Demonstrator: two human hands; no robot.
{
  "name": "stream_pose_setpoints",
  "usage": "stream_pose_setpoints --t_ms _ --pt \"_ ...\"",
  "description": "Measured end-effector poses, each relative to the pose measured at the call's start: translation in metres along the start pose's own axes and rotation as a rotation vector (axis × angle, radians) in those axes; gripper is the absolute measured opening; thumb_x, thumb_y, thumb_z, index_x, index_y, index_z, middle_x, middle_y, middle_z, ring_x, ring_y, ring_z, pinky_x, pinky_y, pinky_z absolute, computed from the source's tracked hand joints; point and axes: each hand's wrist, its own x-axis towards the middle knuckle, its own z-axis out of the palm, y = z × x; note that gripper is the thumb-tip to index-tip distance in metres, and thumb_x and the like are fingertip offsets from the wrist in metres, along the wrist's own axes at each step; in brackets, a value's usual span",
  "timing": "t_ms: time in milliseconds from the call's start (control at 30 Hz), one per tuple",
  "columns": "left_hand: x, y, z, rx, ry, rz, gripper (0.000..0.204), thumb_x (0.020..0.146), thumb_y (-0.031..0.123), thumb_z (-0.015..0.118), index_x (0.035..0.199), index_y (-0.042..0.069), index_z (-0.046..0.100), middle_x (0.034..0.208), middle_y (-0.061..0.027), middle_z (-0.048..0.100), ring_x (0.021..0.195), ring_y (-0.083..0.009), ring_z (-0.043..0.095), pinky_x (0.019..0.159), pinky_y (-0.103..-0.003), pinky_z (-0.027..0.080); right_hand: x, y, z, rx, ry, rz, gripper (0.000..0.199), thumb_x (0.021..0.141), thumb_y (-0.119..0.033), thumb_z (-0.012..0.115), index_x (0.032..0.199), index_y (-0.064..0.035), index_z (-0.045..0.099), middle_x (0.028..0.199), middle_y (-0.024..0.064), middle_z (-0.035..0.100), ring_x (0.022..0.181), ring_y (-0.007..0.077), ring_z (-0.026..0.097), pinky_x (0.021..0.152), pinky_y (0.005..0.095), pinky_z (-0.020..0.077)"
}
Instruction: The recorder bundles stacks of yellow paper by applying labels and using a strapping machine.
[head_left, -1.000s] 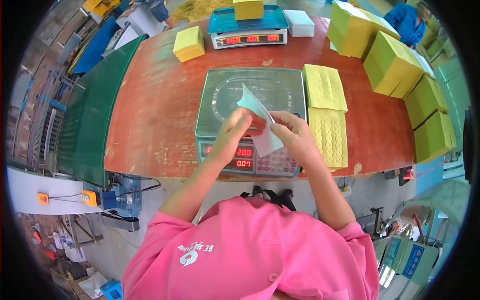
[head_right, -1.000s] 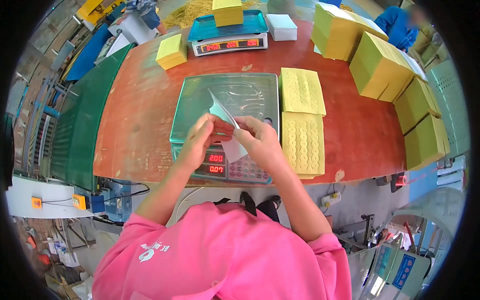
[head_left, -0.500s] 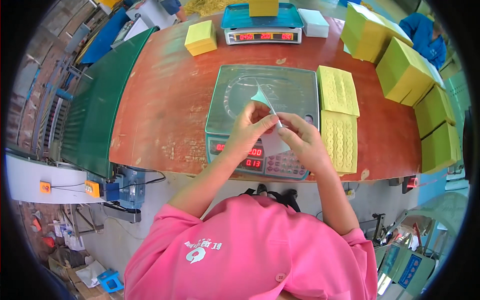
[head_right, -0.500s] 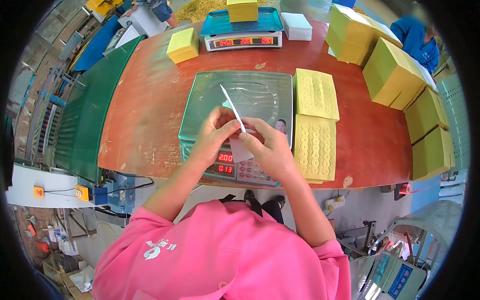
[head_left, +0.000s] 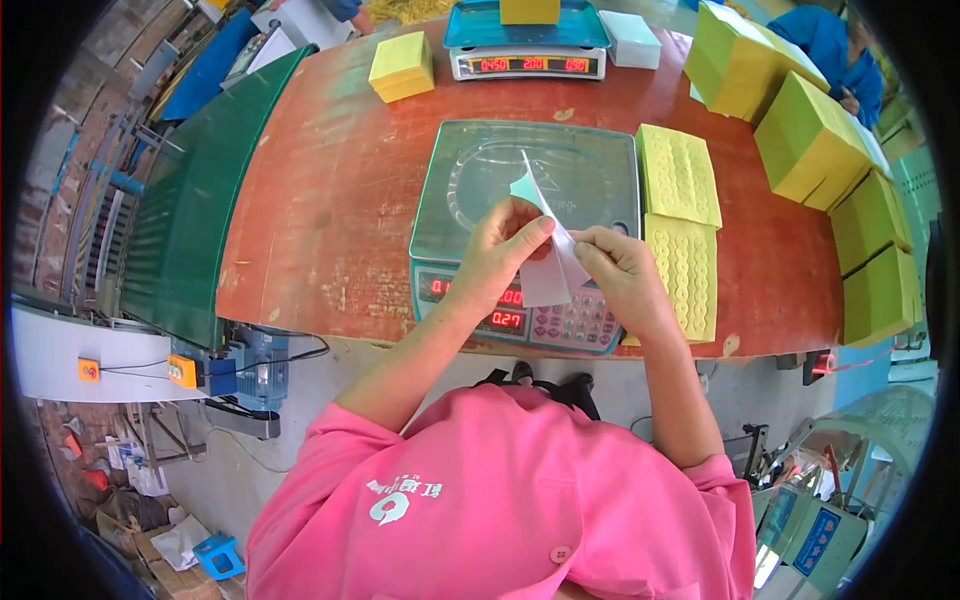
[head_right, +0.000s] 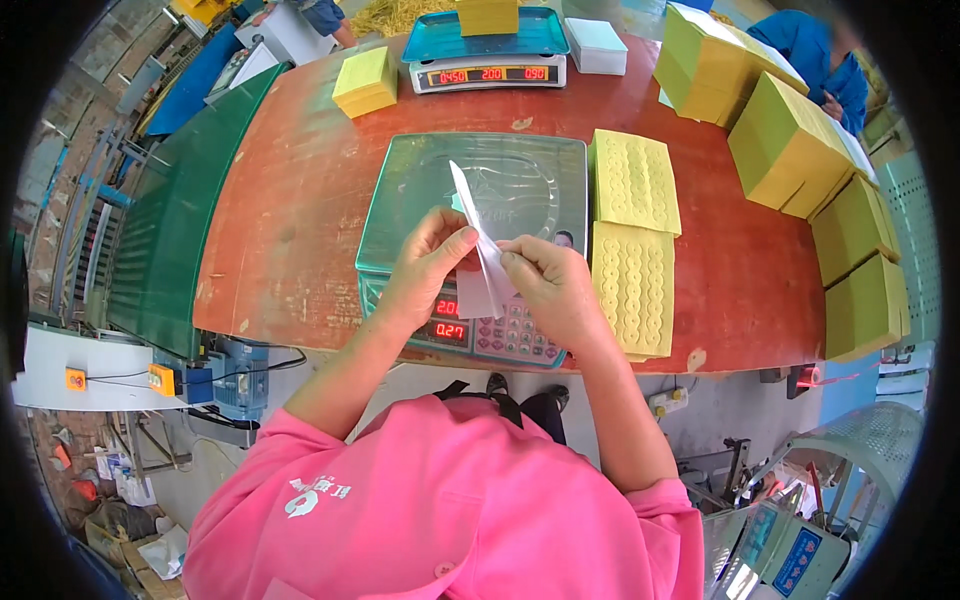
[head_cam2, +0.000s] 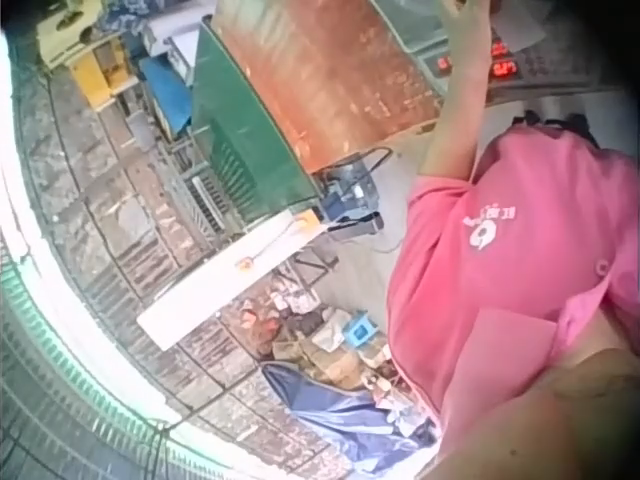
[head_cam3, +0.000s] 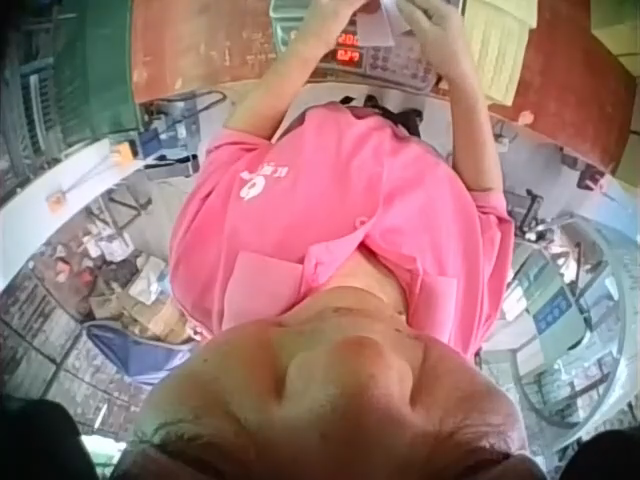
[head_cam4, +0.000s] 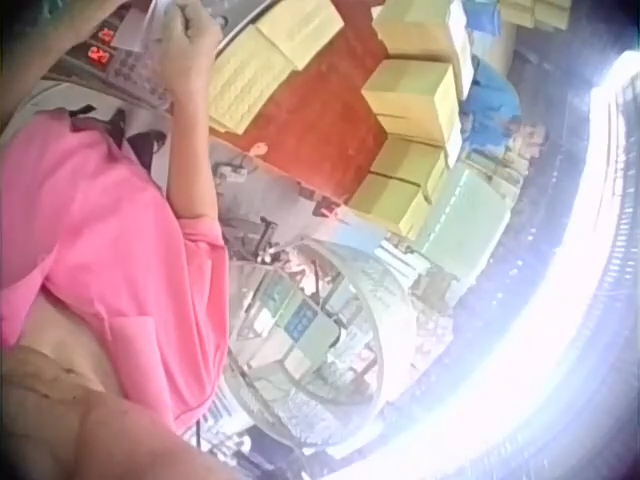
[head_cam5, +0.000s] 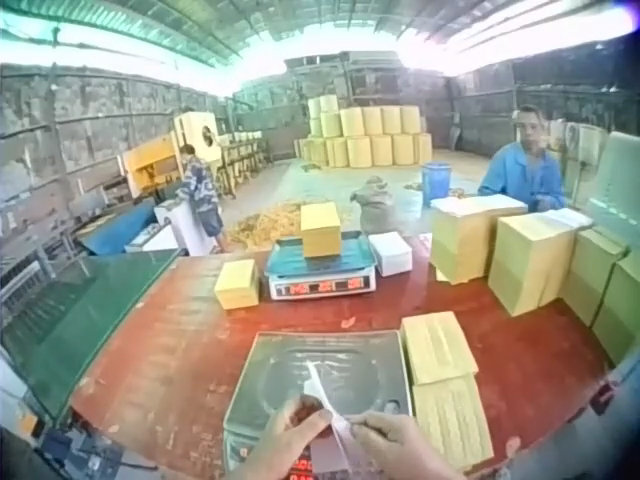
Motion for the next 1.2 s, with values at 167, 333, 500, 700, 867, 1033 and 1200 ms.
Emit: stream_pose_setpoints --t_ms 167,333,500,700,867,1033,1200 --pt "0.0 -0.009 -0.001 0.059 0.004 0.057 0.028 0.091 0.021 0.066 0.107 0.001 0.053 0.088 -0.0041 0.059 0.079 -0.0087 0.055 0.072 -0.025 0.046 -0.002 0.002 0.004 -0.081 0.182 -0.064 0.01 0.086 -0.007 0.065 0.091 0.0003 0.069 0.07 0.005 0.062 0.066 0.0075 0.054 0.062 0.0263 0.0464" --pt "-0.004 -0.01 0.005 0.054 0.096 0.151 0.03 0.092 0.015 0.063 0.119 0.003 0.053 0.092 -0.0034 0.06 0.083 -0.0076 0.055 0.076 -0.024 0.046 -0.002 0.003 0.006 -0.127 0.232 -0.048 0.006 0.083 -0.005 0.067 0.086 0.0004 0.067 0.069 0.0052 0.063 0.064 0.0074 0.056 0.06 0.0257 0.0465" --pt "-0.002 -0.012 0.003 0.108 0.134 0.133 0.018 0.092 0.015 0.063 0.105 0.003 0.06 0.085 0.0013 0.057 0.077 -0.0039 0.05 0.07 -0.021 0.042 -0.002 0.009 0.015 -0.083 0.242 -0.05 0.005 0.083 -0.004 0.067 0.083 0.0007 0.065 0.068 0.0038 0.063 0.064 0.0061 0.056 0.06 0.0244 0.0464" --pt "0.001 -0.005 0.007 0.159 0.155 0.093 0.019 0.092 0.02 0.065 0.083 0.005 0.058 0.074 0.0058 0.051 0.069 -0.002 0.044 0.063 -0.02 0.037 -0.002 0.006 0.019 -0.1 0.233 -0.069 0.006 0.084 -0.004 0.068 0.082 0.0005 0.065 0.068 0.0013 0.064 0.063 0.0056 0.055 0.06 0.0239 0.0467" --pt "-0.001 -0.009 0.001 0.168 0.161 0.117 0.019 0.093 0.02 0.063 0.082 0.005 0.058 0.074 0.0064 0.05 0.069 -0.0019 0.042 0.062 -0.02 0.036 0.009 0.031 0.01 0.143 0.217 -0.03 0.007 0.086 -0.004 0.065 0.083 0.0016 0.064 0.072 0.0044 0.065 0.069 0.0086 0.06 0.065 0.0246 0.0498" --pt "-0.001 -0.017 -0.005 0.144 0.178 0.125 0.017 0.095 0.019 0.06 0.083 0.006 0.058 0.074 0.0071 0.05 0.069 -0.0017 0.042 0.062 -0.02 0.036 0.003 0.014 0.005 0.01 0.278 -0.042 0.012 0.089 -0.004 0.061 0.1 0.0016 0.062 0.085 0.008 0.066 0.076 0.0113 0.063 0.068 0.0271 0.0523" --pt "-0.001 -0.011 -0.006 0.246 0.212 0.115 0.016 0.096 0.018 0.058 0.084 0.007 0.059 0.074 0.0068 0.05 0.069 -0.0019 0.043 0.063 -0.02 0.037 -0.001 0.0 0.016 -0.033 0.24 -0.203 0.032 0.089 -0.008 0.063 0.121 -0.0035 0.058 0.124 0.0167 0.058 0.103 0.0229 0.062 0.081 0.0344 0.0535"
